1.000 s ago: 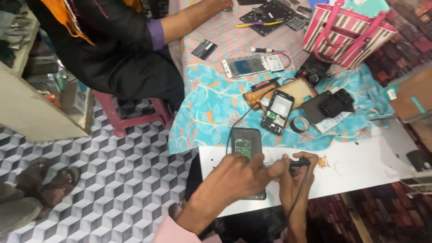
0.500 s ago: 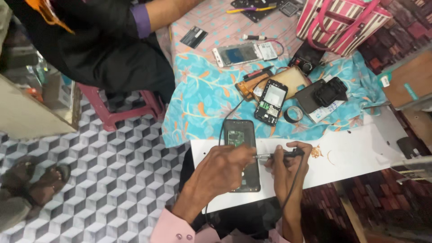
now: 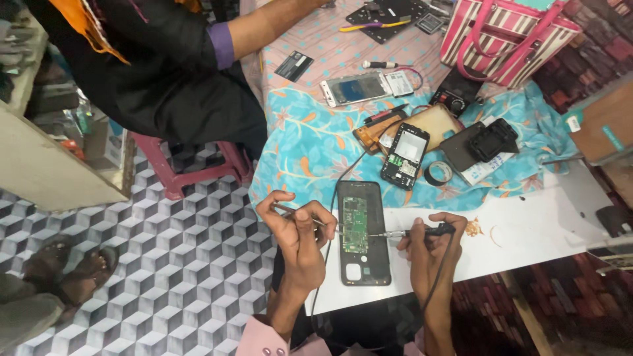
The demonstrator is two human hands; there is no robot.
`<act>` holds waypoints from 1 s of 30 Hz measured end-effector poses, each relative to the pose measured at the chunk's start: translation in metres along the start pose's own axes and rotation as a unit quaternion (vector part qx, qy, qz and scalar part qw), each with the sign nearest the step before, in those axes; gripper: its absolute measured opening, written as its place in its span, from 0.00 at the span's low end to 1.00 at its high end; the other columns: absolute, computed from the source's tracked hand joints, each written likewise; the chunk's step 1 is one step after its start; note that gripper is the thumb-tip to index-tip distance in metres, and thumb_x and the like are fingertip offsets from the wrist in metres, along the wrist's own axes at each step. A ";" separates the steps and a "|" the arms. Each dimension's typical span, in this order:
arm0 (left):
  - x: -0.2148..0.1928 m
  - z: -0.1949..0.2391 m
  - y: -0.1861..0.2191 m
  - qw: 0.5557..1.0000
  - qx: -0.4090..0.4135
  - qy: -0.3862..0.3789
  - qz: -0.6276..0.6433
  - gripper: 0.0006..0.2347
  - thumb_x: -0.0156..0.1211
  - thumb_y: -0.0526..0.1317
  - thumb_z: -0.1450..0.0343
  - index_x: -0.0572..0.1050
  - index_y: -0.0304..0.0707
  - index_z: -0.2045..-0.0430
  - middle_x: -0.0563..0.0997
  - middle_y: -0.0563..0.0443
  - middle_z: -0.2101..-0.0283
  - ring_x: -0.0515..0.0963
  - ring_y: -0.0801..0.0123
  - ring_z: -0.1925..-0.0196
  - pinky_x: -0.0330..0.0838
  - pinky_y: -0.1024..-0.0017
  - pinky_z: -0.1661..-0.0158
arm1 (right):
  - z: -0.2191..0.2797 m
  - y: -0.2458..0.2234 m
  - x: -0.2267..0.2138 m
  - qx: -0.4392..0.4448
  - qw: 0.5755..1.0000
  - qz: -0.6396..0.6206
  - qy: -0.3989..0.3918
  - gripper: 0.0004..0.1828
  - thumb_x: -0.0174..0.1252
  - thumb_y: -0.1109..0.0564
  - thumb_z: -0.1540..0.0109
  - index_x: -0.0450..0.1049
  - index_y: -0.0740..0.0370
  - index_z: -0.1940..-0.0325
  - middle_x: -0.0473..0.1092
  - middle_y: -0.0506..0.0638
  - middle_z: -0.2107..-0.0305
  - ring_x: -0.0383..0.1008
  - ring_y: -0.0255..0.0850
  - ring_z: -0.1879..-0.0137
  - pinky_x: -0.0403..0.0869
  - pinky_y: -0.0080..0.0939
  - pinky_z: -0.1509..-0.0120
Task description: The person uses a soldering iron and tweezers to work on a smartphone motherboard placed on a table. They repeatedly apply the soldering iron to specific points on the circuit board while holding tweezers in the other hand.
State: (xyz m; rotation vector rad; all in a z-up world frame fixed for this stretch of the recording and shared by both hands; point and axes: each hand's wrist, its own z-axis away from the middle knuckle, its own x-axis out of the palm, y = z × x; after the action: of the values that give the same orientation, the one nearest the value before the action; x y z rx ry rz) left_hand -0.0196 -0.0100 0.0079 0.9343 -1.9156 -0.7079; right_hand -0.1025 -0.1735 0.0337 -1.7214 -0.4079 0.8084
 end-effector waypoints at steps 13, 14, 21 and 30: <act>0.001 0.001 0.002 0.998 -0.033 -0.059 0.001 0.09 0.38 0.43 0.17 0.51 0.45 0.46 0.74 0.48 0.75 0.65 0.78 0.78 0.57 0.79 0.73 | -0.003 0.001 0.000 0.010 1.000 -0.010 0.006 0.12 0.52 0.60 0.33 0.57 0.63 0.50 0.70 0.54 0.83 0.66 0.34 0.79 0.65 0.35 0.75; 0.001 -0.002 0.003 0.997 -0.030 -0.066 0.009 0.09 0.38 0.43 0.16 0.51 0.45 0.46 0.74 0.48 0.75 0.64 0.77 0.77 0.57 0.79 0.72 | -0.005 0.000 0.000 0.017 1.000 -0.005 0.007 0.12 0.52 0.60 0.33 0.57 0.63 0.50 0.70 0.54 0.83 0.66 0.34 0.79 0.64 0.35 0.75; -0.016 0.004 0.051 0.998 0.032 -0.052 0.020 0.10 0.44 0.41 0.16 0.53 0.48 0.44 0.73 0.46 0.79 0.66 0.73 0.80 0.60 0.76 0.75 | -0.005 0.000 -0.001 0.037 0.999 -0.004 -0.002 0.11 0.52 0.60 0.33 0.58 0.62 0.50 0.69 0.55 0.85 0.64 0.35 0.81 0.61 0.36 0.76; -0.034 -0.018 0.097 0.943 0.162 -0.001 0.292 0.12 0.39 0.45 0.17 0.54 0.57 0.40 0.62 0.51 0.81 0.59 0.71 0.88 0.63 0.64 0.74 | -0.006 0.002 0.000 -0.004 1.000 0.010 0.007 0.13 0.53 0.60 0.34 0.56 0.63 0.52 0.70 0.54 0.83 0.68 0.35 0.78 0.65 0.37 0.75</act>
State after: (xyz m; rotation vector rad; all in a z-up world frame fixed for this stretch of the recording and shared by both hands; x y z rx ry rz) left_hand -0.0237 0.0703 0.0747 0.4964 -2.1985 -0.0422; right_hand -0.0988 -0.1779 0.0329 -1.7393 -0.3859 0.8094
